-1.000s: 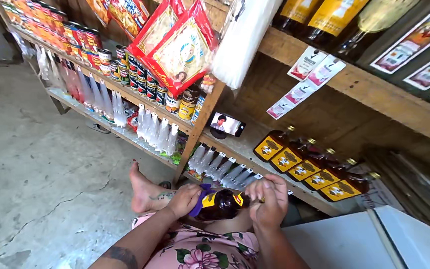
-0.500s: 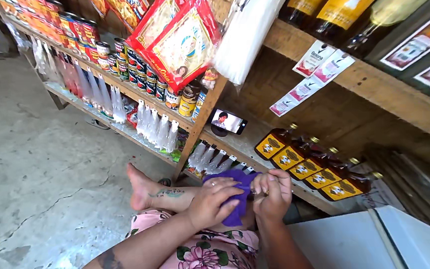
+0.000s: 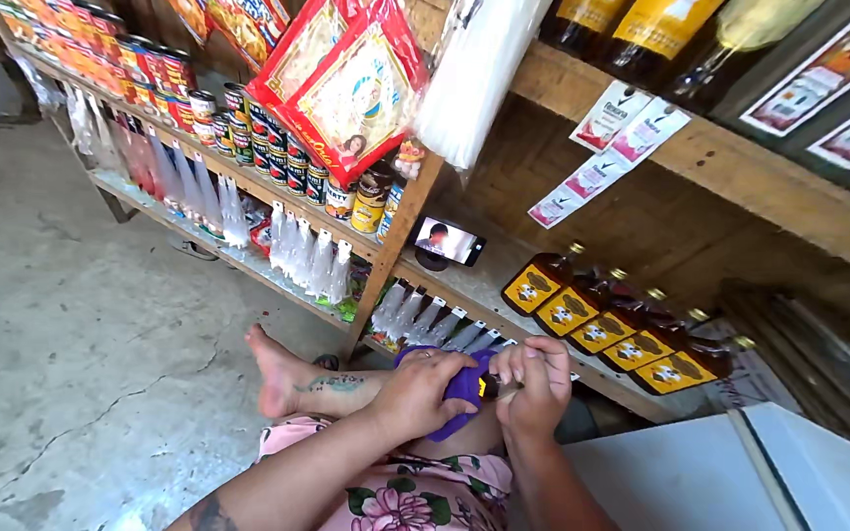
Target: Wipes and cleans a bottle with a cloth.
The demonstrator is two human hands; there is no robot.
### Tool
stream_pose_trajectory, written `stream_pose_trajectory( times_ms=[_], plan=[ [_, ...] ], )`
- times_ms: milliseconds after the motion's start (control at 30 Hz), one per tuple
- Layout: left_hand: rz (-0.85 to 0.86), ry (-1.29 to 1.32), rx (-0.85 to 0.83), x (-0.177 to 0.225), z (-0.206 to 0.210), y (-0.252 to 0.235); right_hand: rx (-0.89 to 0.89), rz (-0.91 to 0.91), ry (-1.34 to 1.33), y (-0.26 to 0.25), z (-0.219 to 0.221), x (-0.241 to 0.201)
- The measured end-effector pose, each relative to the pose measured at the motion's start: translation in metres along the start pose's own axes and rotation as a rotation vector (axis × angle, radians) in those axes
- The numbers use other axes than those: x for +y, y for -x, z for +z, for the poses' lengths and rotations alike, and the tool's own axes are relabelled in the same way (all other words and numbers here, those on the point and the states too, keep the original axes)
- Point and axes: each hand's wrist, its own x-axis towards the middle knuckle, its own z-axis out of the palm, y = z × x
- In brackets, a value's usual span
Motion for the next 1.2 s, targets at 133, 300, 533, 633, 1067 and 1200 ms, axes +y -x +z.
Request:
stream_pose_trajectory(
  times_ms=[133, 300, 533, 633, 1067, 1200],
  plan=[
    [0.001, 0.113, -0.052, -0.014, -0.012, -0.004, -0.034, -0.003, -0.017, 0.001, -0.001, 0.001],
    [-0.006, 0.072, -0.136, -0.020, -0.016, -0.002, -0.052, -0.007, -0.033, 0.003, -0.001, 0.000],
    [-0.014, 0.013, -0.258, -0.013, -0.025, 0.001, -0.164, -0.065, -0.011, 0.013, 0.007, -0.004],
    [0.038, 0.103, -0.236, -0.024, -0.029, -0.001, -0.195, -0.066, -0.007, 0.016, 0.009, -0.005],
    [0.073, 0.561, 0.029, -0.047, -0.014, 0.002, -0.266, -0.067, -0.088, -0.002, 0.019, -0.015],
    [0.110, 0.374, 0.173, -0.033, -0.018, 0.009, -0.503, -0.102, -0.160, -0.026, 0.022, -0.024]
  ],
)
